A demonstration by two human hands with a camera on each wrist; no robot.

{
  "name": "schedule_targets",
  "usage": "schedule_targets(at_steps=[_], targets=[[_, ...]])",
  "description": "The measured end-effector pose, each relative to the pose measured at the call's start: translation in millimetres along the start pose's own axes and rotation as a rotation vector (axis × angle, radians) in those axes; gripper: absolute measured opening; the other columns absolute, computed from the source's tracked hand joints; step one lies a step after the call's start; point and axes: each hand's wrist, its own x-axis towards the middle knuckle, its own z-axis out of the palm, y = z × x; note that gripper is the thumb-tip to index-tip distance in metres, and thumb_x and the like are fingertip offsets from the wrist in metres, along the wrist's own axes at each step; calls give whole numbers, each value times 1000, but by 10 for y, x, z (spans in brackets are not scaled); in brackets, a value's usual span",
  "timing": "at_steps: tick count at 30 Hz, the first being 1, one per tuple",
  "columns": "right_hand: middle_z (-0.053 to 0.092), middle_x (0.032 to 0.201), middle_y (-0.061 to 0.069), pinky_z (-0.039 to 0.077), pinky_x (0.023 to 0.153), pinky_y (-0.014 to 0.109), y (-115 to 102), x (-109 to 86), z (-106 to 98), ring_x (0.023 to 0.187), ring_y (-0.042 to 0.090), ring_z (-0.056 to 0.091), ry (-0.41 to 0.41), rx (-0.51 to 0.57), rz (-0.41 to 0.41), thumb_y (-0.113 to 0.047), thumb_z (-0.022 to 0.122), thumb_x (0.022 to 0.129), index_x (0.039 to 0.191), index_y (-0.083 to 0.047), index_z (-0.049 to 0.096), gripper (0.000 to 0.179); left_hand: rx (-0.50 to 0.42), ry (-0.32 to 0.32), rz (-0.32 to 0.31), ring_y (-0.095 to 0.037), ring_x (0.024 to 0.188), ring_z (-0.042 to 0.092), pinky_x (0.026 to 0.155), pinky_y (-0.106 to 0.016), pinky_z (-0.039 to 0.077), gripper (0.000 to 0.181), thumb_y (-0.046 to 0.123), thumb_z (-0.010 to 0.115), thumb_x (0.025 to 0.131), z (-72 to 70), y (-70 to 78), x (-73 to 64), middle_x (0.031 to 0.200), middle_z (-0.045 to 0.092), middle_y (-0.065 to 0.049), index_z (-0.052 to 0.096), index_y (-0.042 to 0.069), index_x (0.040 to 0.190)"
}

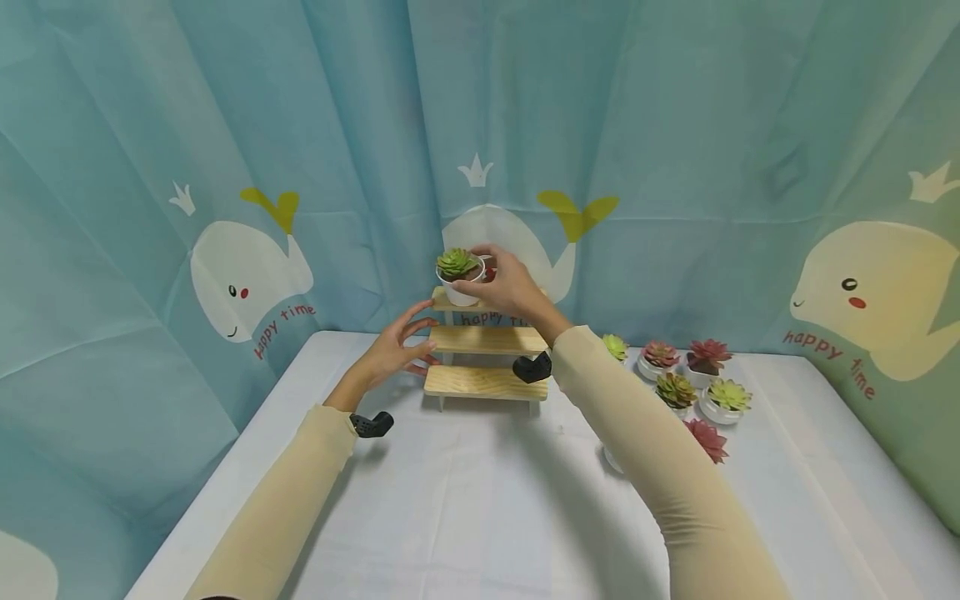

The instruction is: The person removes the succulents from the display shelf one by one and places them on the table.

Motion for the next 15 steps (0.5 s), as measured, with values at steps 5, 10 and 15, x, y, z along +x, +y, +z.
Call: schedule_targets(at_steps=[5,10,15], targets=[[64,126,11,57,87,43,-18,-98,-82,108,25,66,-18,-28,0,-36,80,92,151,-11,47,73,3,-1,3,-34,89,74,82,-64,58,74,14,67,102,10,-8,-7,162,36,-14,30,38,161],[61,132,11,57,86,44,-26,-245,-203,108,27,66,-28,-56,-1,-37,81,91,152,-12,47,74,-8,-11,14,-33,89,74,81,-63,58,74,13,65,103,21,-12,-8,162,34,-16,28,37,162],[59,133,10,55,86,46,-22,-402,-341,108,27,64,-20,-87,-9,-35,83,89,150,-13,49,74,16,-5,27,-35,91,74,77,-54,62,74,14,67,102,29,5,-5,160,37,-15,30,38,161]])
